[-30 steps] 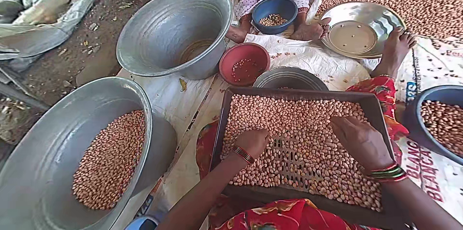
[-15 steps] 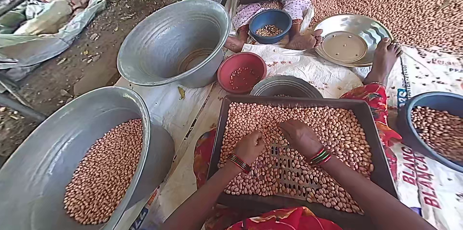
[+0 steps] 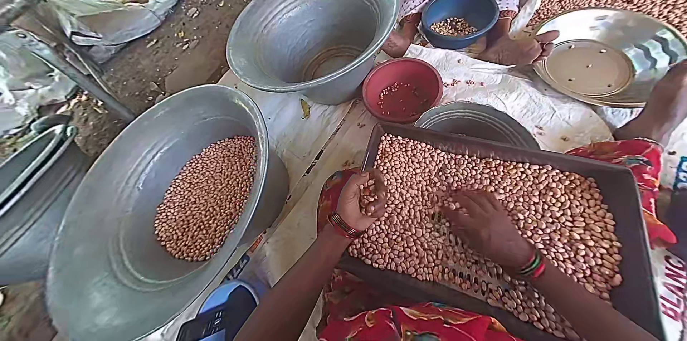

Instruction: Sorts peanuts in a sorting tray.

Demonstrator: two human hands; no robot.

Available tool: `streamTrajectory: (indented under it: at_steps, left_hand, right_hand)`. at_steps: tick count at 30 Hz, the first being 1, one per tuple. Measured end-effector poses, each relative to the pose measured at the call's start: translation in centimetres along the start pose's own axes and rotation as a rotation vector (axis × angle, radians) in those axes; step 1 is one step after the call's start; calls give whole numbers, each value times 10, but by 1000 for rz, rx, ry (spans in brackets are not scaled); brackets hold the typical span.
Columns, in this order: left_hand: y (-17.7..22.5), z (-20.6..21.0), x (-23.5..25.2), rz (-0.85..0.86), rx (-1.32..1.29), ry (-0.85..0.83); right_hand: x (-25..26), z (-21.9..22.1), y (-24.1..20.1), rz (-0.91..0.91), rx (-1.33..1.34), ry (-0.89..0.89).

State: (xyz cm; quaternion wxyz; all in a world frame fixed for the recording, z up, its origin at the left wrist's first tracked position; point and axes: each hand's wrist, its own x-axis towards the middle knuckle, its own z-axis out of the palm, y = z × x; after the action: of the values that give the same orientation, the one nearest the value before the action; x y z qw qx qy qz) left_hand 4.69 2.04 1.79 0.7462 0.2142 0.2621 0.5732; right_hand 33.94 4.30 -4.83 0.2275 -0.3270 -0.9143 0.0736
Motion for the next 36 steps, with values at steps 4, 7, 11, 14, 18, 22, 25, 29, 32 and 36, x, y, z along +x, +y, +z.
streamTrajectory:
  at_steps: [4,7,11,14,18,22,25,29,32,36]
  left_hand:
    - [-9,4,-2,12,46,12]
    - [-11,18,-1,-5,67,151]
    - [-2,36,-12,-133,213,414]
    - [1,33,-18,-188,284,542]
    - [-8,33,-18,-219,275,601]
    - [-23,39,-12,-331,317,540]
    - [-34,40,-10,-410,102,414]
    - [-29,44,-9,-212,-60,339]
    - [-25,41,-8,-93,-78,334]
    - [-23,30,-7,68,-96,347]
  right_hand:
    - [1,-29,13,158,-10,-58]
    - [25,-9,-28,22,93,50]
    - [44,23,-80,-169,246,75]
    - [44,39,-96,-210,219,-19]
    - [44,32,-97,-116,254,-25]
    - [68,-10,-91,-15,289,157]
    - [87,-35,-79,45,345,99]
    - [101,-14,-47,262,399,-144]
    - [78,22,-62,122,430,-196]
    - [23,22,-75,-155,317,-260]
